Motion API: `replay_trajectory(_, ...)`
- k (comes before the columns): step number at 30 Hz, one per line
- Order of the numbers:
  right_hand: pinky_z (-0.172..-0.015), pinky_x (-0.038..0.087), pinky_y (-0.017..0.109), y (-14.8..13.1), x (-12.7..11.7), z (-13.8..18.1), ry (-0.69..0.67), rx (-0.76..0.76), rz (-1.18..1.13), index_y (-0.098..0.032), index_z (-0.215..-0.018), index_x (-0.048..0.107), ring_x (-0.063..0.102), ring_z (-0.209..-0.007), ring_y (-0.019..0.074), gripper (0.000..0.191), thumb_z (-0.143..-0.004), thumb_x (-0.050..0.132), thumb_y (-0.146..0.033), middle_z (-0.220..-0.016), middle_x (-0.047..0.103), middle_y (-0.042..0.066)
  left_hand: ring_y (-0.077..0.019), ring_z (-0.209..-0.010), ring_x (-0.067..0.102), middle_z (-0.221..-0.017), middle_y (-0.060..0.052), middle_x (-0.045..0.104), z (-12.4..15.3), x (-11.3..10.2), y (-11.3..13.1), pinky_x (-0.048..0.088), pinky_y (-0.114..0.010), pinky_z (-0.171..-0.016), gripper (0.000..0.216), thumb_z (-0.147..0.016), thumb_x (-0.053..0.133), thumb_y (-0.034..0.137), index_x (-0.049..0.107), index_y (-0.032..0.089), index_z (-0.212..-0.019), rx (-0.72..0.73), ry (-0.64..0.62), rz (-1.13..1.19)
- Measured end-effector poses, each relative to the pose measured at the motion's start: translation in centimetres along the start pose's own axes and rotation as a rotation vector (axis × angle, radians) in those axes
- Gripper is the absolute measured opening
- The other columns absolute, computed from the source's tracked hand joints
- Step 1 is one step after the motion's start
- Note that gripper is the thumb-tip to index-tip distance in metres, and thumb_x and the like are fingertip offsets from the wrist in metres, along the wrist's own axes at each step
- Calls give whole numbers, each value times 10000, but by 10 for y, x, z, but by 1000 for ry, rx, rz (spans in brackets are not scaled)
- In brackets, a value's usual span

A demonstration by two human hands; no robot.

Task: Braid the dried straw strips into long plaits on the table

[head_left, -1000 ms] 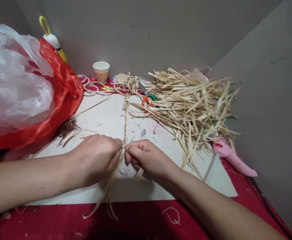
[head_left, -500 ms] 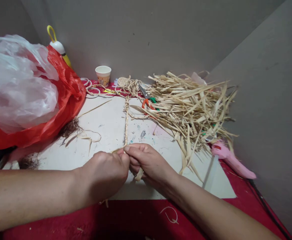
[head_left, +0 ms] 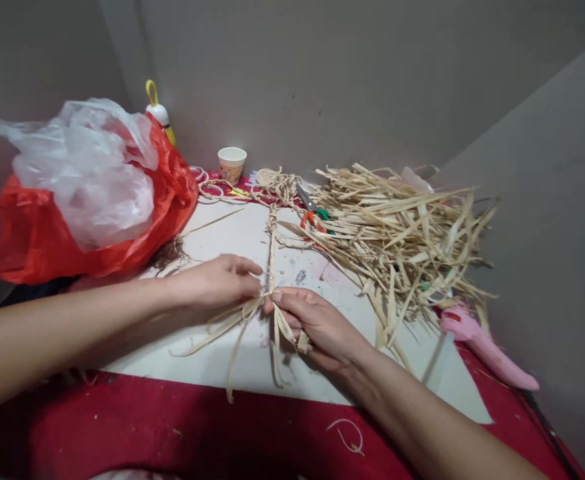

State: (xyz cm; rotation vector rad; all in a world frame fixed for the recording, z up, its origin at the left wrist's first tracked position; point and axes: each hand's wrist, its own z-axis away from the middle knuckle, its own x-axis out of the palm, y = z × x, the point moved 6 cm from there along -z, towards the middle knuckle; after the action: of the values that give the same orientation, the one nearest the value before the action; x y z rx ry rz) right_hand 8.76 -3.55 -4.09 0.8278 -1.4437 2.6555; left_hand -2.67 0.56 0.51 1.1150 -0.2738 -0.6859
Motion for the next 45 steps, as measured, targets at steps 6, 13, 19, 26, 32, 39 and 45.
replay_trajectory(6,-345,157,162,1,-5,-2,-16,13,109,-137,-694,577,178,-377,35,253,-780,601,-374,-453,230,-99,-47,-378,285,-525,42,460,-14,31,-19,168,-217,-384,68,-652,475,150,529,146,-610,-53,-144,220)
replay_trajectory(13,-339,132,179,1,-12,-1,-18,57,272,-149,-700,560,195,-336,35,265,-780,577,-402,-407,307,-96,-70,-467,326,-495,39,464,-17,22,-12,239,-216,-469,207,-702,457,168,626,129,-589,101,-81,-55)
replay_trajectory(19,-367,139,188,-5,-13,0,21,-53,497,-145,-690,568,221,-365,51,241,-802,514,-351,-413,327,-84,-59,-455,287,-524,40,462,-18,25,-18,204,-211,-441,277,-778,514,315,649,117,-640,90,-133,-73)
replay_trajectory(26,-443,257,193,-25,-7,4,62,-236,855,-125,-703,623,340,-448,73,232,-790,411,-166,-478,428,-38,-45,-388,195,-474,79,333,-17,29,-18,106,-225,-386,291,-795,532,371,623,112,-696,88,-243,42)
replay_trajectory(32,-472,283,202,-33,-6,8,152,-290,1070,-152,-580,499,368,-483,77,218,-776,419,-206,-502,429,-29,-39,-376,202,-456,90,331,-13,28,-19,114,-213,-388,210,-770,533,308,529,143,-639,100,-69,31)
replay_trajectory(39,-482,249,221,-48,-2,11,231,-308,1251,-165,-536,435,354,-505,76,209,-729,496,-218,-507,405,-32,-38,-386,194,-459,98,295,-9,28,-19,110,-220,-395,256,-767,551,347,469,162,-610,139,-40,-16)
replay_trajectory(45,-432,292,201,-62,12,27,137,-109,1313,-159,-551,478,410,-401,68,178,-728,497,-161,-451,461,-32,-36,-369,206,-454,92,310,-14,23,-28,113,-228,-389,291,-773,539,379,428,181,-591,160,-32,-80)
